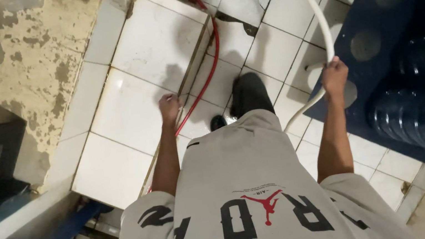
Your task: The person fills a series of large blue water jugs by hand using a flexible white hose, moving from one jug to the next once they are full.
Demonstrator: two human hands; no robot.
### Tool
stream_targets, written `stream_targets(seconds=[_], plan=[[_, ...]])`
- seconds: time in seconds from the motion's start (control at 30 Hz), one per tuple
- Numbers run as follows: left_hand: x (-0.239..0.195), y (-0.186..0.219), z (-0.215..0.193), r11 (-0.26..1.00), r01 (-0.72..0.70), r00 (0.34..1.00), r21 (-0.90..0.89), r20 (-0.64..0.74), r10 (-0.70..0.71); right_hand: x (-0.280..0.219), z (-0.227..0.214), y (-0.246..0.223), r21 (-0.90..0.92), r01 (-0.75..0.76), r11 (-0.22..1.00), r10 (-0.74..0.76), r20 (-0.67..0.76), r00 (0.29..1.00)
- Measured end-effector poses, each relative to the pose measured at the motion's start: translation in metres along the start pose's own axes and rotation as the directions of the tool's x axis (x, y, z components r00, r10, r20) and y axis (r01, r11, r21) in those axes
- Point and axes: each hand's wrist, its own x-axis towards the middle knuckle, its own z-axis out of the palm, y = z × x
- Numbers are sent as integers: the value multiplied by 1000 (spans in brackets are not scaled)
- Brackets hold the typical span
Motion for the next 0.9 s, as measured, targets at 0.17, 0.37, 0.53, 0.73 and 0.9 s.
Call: stream_targets(seconds=[0.17,0.37,0.53,0.73,0.9], plan=[[101,84,109,996,-65,977,55,204,53,81,74,-20,81,-84,993,74,123,990],[233,196,259,940,-183,922,288,383,62,181,153,-40,134,-211,968,170,270,948],[394,257,355,741,-374,903,558,402,153,238,188,-59,110,-302,947,242,373,896],[549,350,406,468,-206,978,859,183,96,256,214,-62,2,-363,932,323,452,831],[626,379,418,155,-188,900,970,107,423,258,228,-82,-167,-425,890,453,444,773]])
